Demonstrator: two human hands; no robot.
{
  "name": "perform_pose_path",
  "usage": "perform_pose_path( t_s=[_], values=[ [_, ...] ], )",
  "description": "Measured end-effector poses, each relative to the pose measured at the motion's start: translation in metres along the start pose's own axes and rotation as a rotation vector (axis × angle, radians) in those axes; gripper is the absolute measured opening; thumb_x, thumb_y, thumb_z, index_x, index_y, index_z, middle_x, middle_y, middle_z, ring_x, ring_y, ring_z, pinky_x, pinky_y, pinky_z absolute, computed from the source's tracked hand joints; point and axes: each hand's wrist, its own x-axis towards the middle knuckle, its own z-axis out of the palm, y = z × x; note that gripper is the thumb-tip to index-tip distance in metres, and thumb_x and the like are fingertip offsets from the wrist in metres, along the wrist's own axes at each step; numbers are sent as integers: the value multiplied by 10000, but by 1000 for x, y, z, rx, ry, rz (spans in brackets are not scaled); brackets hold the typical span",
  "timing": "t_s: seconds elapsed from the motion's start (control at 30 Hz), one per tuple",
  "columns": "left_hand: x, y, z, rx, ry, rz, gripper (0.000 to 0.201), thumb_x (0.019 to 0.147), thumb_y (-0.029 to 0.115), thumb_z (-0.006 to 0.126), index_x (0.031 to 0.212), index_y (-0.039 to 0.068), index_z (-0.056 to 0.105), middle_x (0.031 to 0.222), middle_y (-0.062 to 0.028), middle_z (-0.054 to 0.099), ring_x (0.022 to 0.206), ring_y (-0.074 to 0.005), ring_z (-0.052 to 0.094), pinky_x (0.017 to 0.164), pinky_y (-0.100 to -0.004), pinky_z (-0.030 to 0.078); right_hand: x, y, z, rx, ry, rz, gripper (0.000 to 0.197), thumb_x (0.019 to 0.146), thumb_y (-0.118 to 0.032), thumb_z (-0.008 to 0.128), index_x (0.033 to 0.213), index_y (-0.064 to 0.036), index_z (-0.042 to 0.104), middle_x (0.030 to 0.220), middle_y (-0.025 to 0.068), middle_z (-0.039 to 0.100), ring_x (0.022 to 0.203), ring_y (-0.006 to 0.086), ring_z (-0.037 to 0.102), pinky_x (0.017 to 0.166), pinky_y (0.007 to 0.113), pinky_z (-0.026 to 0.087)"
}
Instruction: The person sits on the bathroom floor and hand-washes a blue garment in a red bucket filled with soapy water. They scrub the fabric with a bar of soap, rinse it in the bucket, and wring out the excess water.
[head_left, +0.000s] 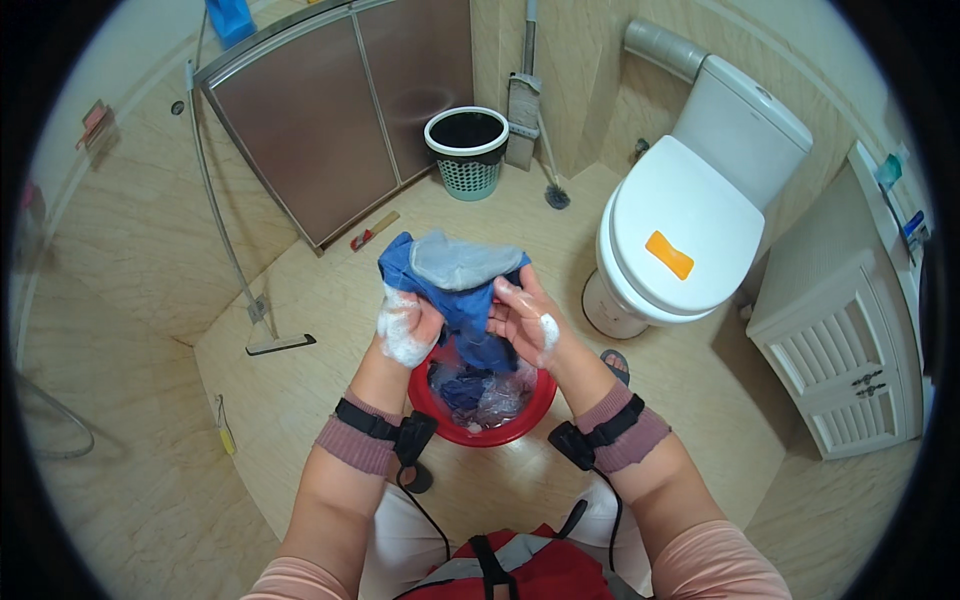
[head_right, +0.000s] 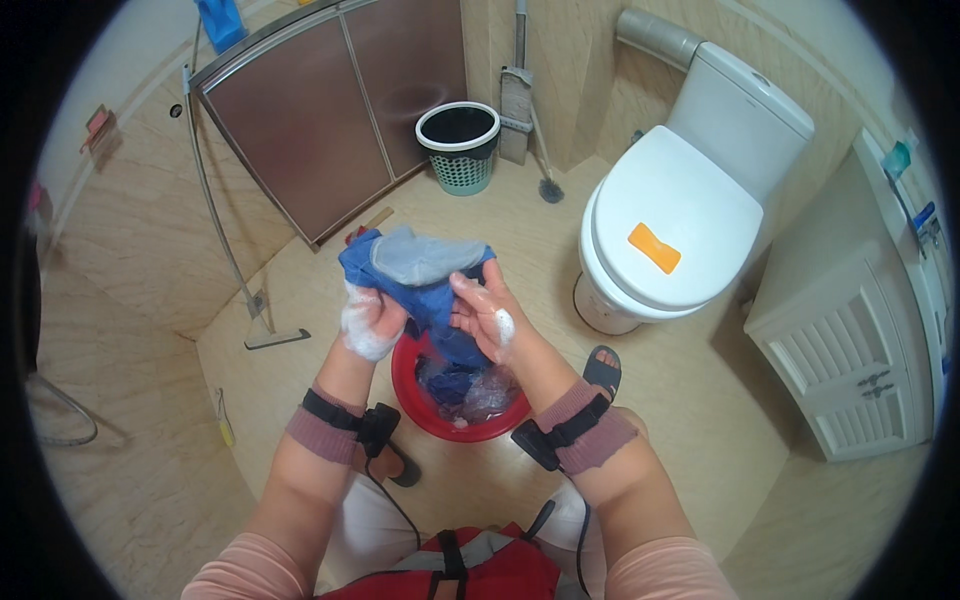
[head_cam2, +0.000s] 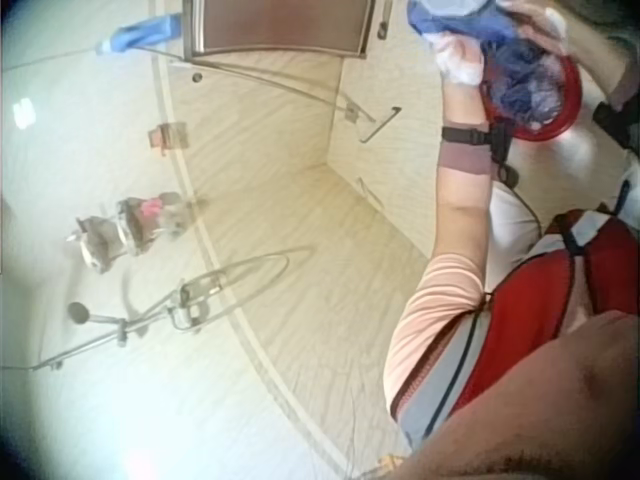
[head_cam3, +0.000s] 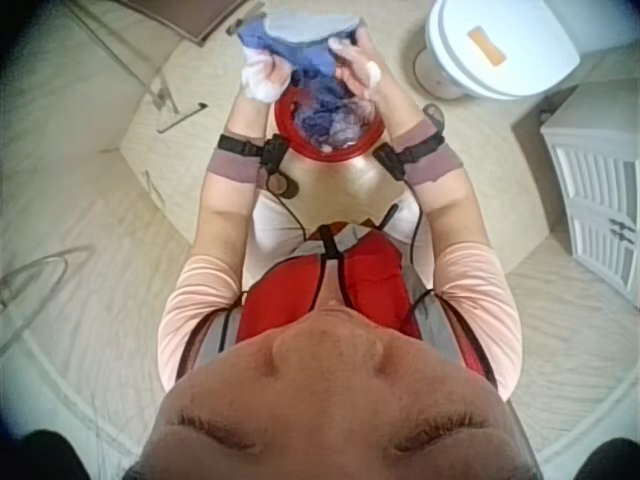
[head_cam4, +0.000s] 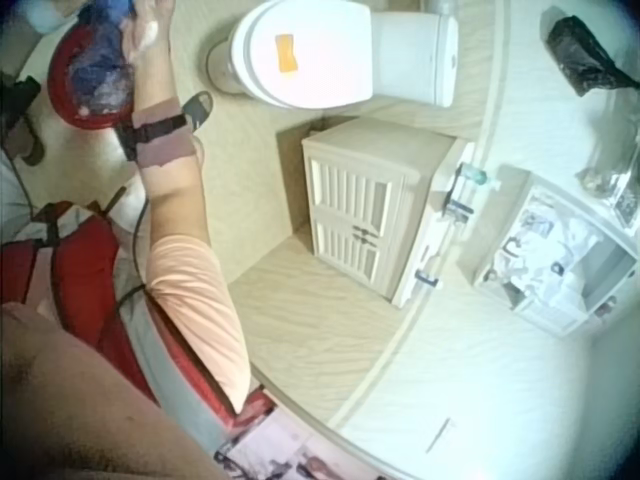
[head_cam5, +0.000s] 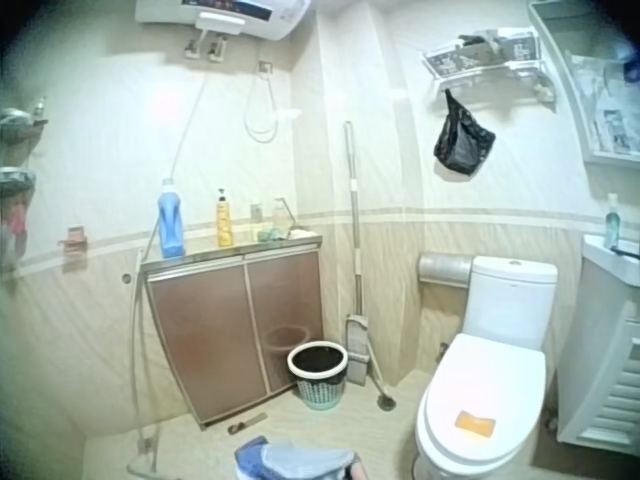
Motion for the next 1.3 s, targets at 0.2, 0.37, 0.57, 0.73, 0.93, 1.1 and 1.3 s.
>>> perform_pose_path(
  t_s=[0.2, 0.37, 0.57, 0.73, 0.93, 1.1, 1.3],
  values=[
    [-3, -18, -72, 351, 453, -111, 315, 993, 258, 470, 1261, 94, 496, 1286, -130, 557, 1148, -287, 567, 975, -433, 479, 3, -8, -8, 288, -96, -91, 587, 884, 27, 582, 1381, -146, 321, 1277, 131, 510, 1164, 291, 550, 979, 459, 473],
    [-9, -53, -24, 100, 584, -386, 384, 1040, 359, 319, 1240, 99, 519, 1225, -123, 599, 1071, -281, 609, 930, -417, 512, 3, -12, -15, 344, -158, -105, 626, 855, 54, 575, 1397, -157, 344, 1298, 124, 505, 1162, 313, 551, 982, 471, 467],
    [-26, -91, -71, 147, 525, -385, 334, 1049, 287, 319, 1267, 122, 511, 1231, -86, 599, 1089, -195, 606, 934, -358, 517, -1, -10, -6, 343, -183, -80, 697, 818, 84, 559, 1419, -186, 330, 1302, 113, 505, 1182, 309, 534, 973, 475, 469],
    [-31, -91, -36, 165, 258, -584, 291, 1017, 220, 425, 1261, 91, 517, 1241, -70, 595, 1106, -190, 600, 949, -344, 508, -7, -19, -13, 317, -240, -47, 740, 786, 94, 545, 1437, -177, 321, 1313, 122, 503, 1196, 312, 524, 998, 453, 454],
    [9, -56, -55, 208, 255, -35, 330, 1012, 246, 432, 1284, 70, 497, 1264, -79, 576, 1149, -209, 570, 994, -363, 472, -13, -13, -9, 314, -304, 27, 742, 780, 99, 537, 1453, -114, 307, 1340, 145, 500, 1246, 314, 504, 1040, 423, 428],
    [8, -19, -32, 266, 183, 163, 379, 1002, 271, 413, 1331, 93, 473, 1276, -100, 571, 1180, -249, 551, 1017, -404, 450, -14, -15, -7, 283, -278, 207, 693, 818, 51, 579, 1448, -73, 317, 1289, 127, 545, 1187, 265, 556, 1021, 399, 440],
    [2, -4, -16, -89, 130, -6, 497, 973, 357, 411, 1356, 45, 472, 1338, -145, 540, 1209, -322, 533, 1043, -462, 424, 0, 22, -17, -71, -148, 273, 685, 819, -34, 682, 1420, -10, 355, 1144, 101, 624, 1000, 186, 626, 854, 314, 502]
  ],
)
